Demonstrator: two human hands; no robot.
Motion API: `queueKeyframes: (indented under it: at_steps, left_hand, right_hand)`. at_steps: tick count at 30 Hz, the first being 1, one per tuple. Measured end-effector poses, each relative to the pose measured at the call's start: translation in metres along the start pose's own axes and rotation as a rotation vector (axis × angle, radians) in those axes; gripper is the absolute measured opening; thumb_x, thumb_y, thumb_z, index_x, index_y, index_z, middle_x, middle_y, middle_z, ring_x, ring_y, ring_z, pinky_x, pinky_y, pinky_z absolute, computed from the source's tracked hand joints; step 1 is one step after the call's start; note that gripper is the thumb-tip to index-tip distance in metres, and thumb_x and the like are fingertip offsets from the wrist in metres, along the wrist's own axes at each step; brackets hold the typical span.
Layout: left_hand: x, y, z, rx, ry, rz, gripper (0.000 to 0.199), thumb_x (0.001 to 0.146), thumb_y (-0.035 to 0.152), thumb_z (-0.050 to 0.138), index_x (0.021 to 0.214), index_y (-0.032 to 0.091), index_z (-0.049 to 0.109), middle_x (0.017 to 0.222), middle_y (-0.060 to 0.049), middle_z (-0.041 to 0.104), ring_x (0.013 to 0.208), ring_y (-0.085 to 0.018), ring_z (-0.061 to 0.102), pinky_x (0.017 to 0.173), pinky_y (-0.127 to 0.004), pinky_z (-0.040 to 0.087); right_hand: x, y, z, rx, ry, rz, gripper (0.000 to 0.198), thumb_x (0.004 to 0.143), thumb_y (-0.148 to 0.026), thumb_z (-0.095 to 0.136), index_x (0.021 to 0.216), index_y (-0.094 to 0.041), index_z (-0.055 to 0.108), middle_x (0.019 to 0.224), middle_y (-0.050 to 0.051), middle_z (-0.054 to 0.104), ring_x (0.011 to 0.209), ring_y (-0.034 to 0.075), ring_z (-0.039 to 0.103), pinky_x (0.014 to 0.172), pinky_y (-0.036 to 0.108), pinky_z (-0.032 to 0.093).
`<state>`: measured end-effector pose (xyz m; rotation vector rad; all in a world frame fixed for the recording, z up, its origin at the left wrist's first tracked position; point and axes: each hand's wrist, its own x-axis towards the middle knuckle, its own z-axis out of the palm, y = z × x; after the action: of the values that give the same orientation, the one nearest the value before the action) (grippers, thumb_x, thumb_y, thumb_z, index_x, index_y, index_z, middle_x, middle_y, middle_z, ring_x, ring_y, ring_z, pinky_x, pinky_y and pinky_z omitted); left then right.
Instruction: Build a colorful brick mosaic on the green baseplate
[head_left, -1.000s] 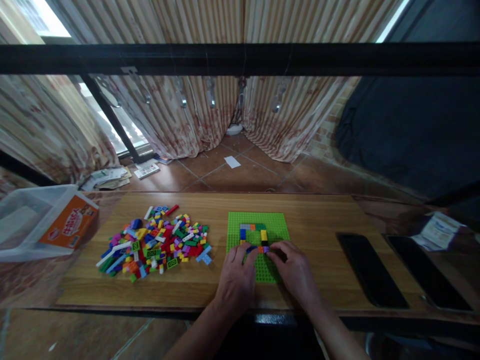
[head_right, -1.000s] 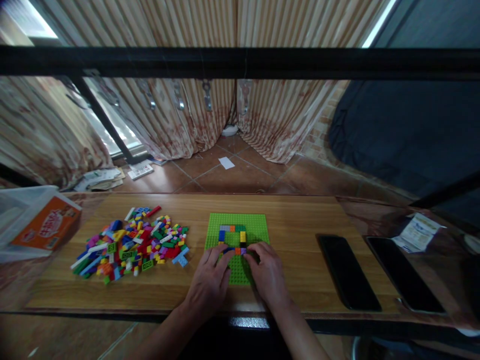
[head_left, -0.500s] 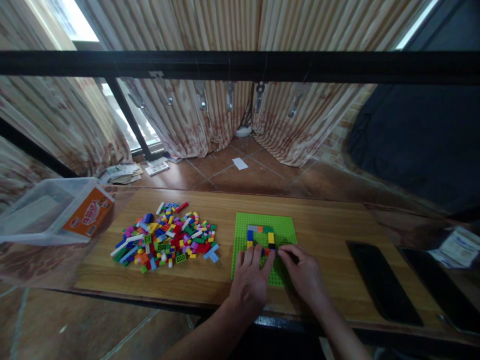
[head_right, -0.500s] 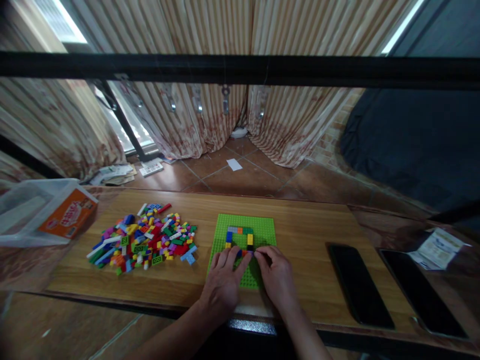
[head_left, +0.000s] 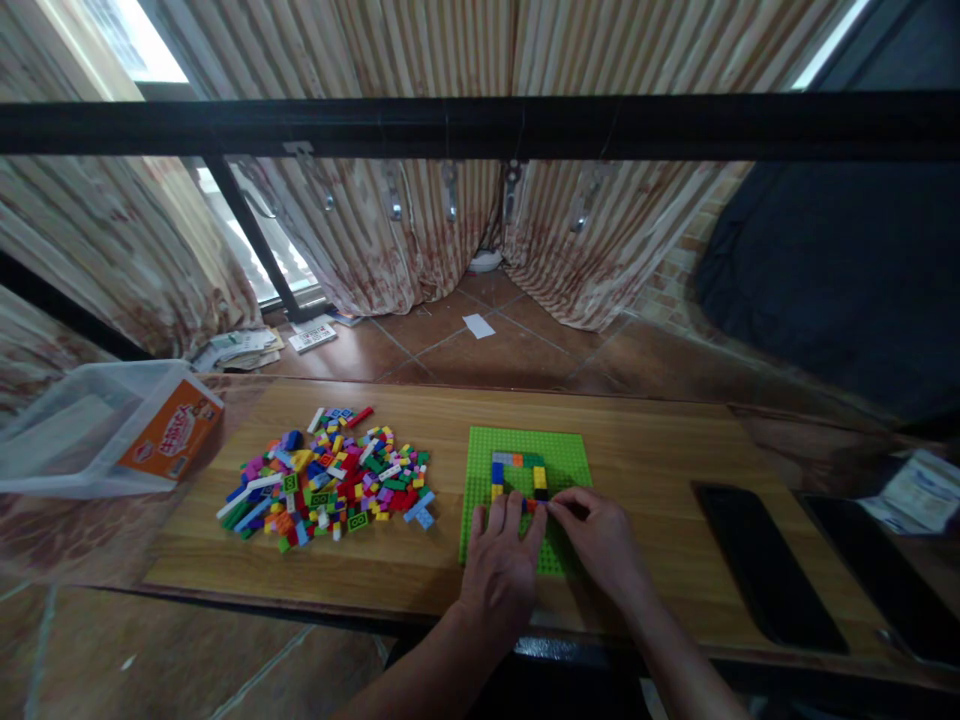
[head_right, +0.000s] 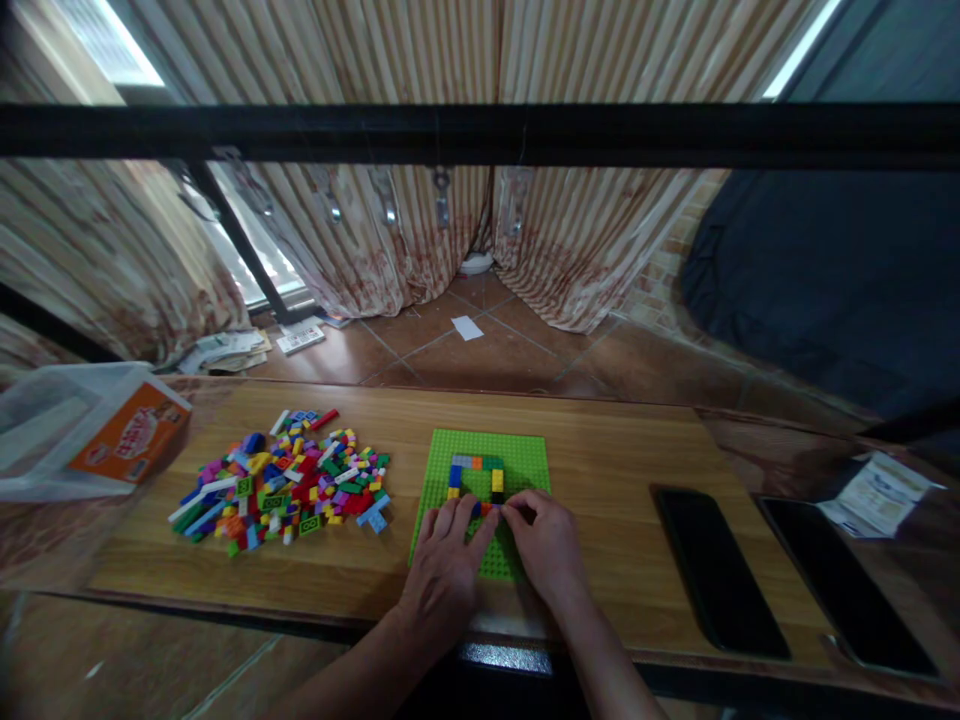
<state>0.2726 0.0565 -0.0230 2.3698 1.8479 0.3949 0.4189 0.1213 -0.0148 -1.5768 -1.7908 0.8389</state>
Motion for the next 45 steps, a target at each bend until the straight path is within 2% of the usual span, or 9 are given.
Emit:
queueKeyframes:
  at_steps: [10, 19, 22, 25, 30, 34, 38, 42, 45]
  left_hand:
    - [0.004, 0.006, -0.008, -0.017, -0.019, -0.030, 0.047, 0.086, 0.022, 0.045, 0.132, 0.023, 0.052, 0.133, -0.016, 0.051, 0.121, -0.033, 0.043, 0.100, -0.060, 0.032]
    - [0.002, 0.003, -0.011, -0.074, -0.012, -0.053, 0.063, 0.071, 0.017, 0.053, 0.134, 0.023, 0.050, 0.141, -0.015, 0.046, 0.126, -0.037, 0.041, 0.104, -0.068, 0.022]
    - [-0.010, -0.004, -0.013, -0.128, 0.085, -0.077, 0.072, 0.069, 0.011, 0.051, 0.140, 0.023, 0.043, 0.145, -0.015, 0.041, 0.129, -0.034, 0.040, 0.105, -0.062, 0.027]
    - [-0.028, -0.015, -0.013, -0.182, 0.178, -0.072, 0.065, 0.074, 0.006, 0.045, 0.139, 0.015, 0.043, 0.141, -0.018, 0.044, 0.126, -0.030, 0.045, 0.103, -0.053, 0.038]
    - [-0.065, -0.027, -0.011, -0.282, 0.284, -0.047, 0.055, 0.084, 0.003, 0.035, 0.137, 0.017, 0.044, 0.135, -0.015, 0.050, 0.123, -0.022, 0.049, 0.099, -0.042, 0.046]
    - [-0.086, -0.029, -0.010, -0.335, 0.257, -0.100, 0.049, 0.088, 0.008, 0.037, 0.133, 0.022, 0.048, 0.135, -0.013, 0.051, 0.123, -0.022, 0.050, 0.099, -0.043, 0.048]
    - [-0.096, -0.035, -0.007, -0.361, 0.278, -0.150, 0.046, 0.088, 0.011, 0.039, 0.130, 0.021, 0.052, 0.136, -0.014, 0.051, 0.124, -0.025, 0.050, 0.099, -0.045, 0.048]
    - [-0.100, -0.048, -0.014, -0.381, 0.318, -0.200, 0.042, 0.087, 0.013, 0.041, 0.125, 0.021, 0.057, 0.131, -0.014, 0.055, 0.119, -0.025, 0.054, 0.097, -0.044, 0.050]
    - [-0.102, -0.057, -0.027, -0.418, 0.319, -0.242, 0.041, 0.087, 0.013, 0.042, 0.124, 0.023, 0.057, 0.129, -0.013, 0.056, 0.118, -0.024, 0.055, 0.095, -0.042, 0.051]
  right_hand:
    - [0.009, 0.002, 0.003, -0.096, -0.033, 0.016, 0.019, 0.076, -0.032, 0.055, 0.066, -0.021, 0.068, 0.069, 0.003, 0.068, 0.065, 0.020, 0.062, 0.065, 0.033, 0.046]
    - [0.013, 0.002, -0.005, 0.022, -0.082, -0.005, 0.020, 0.075, -0.035, 0.057, 0.067, -0.021, 0.069, 0.069, 0.003, 0.071, 0.067, 0.020, 0.064, 0.065, 0.031, 0.046]
    - [0.012, 0.007, -0.011, 0.148, -0.020, 0.005, 0.026, 0.077, -0.039, 0.054, 0.074, -0.019, 0.070, 0.076, 0.005, 0.072, 0.073, 0.021, 0.066, 0.070, 0.032, 0.048]
    - [0.014, 0.014, -0.019, 0.240, 0.085, 0.029, 0.030, 0.077, -0.042, 0.053, 0.079, -0.018, 0.070, 0.080, 0.007, 0.072, 0.076, 0.022, 0.065, 0.072, 0.033, 0.049]
    - [0.034, 0.005, -0.024, 0.147, 0.236, -0.028, 0.034, 0.082, -0.042, 0.046, 0.088, -0.018, 0.069, 0.088, 0.009, 0.072, 0.081, 0.022, 0.065, 0.076, 0.035, 0.049]
    - [0.055, -0.026, -0.004, -0.008, 0.234, -0.204, 0.039, 0.091, -0.041, 0.036, 0.101, -0.016, 0.066, 0.102, 0.011, 0.068, 0.097, 0.022, 0.062, 0.088, 0.037, 0.047]
    - [0.062, -0.049, 0.037, -0.183, 0.162, -0.395, 0.047, 0.094, -0.044, 0.033, 0.121, -0.012, 0.056, 0.122, 0.016, 0.058, 0.119, 0.025, 0.050, 0.102, 0.041, 0.038]
    - [0.055, -0.042, 0.070, -0.378, 0.103, -0.450, 0.059, 0.094, -0.051, 0.035, 0.136, -0.011, 0.042, 0.140, 0.018, 0.045, 0.134, 0.031, 0.034, 0.108, 0.053, 0.026]
    - [0.054, -0.031, 0.078, -0.425, 0.078, -0.452, 0.065, 0.093, -0.054, 0.033, 0.142, -0.011, 0.034, 0.144, 0.017, 0.040, 0.137, 0.033, 0.029, 0.109, 0.056, 0.023]
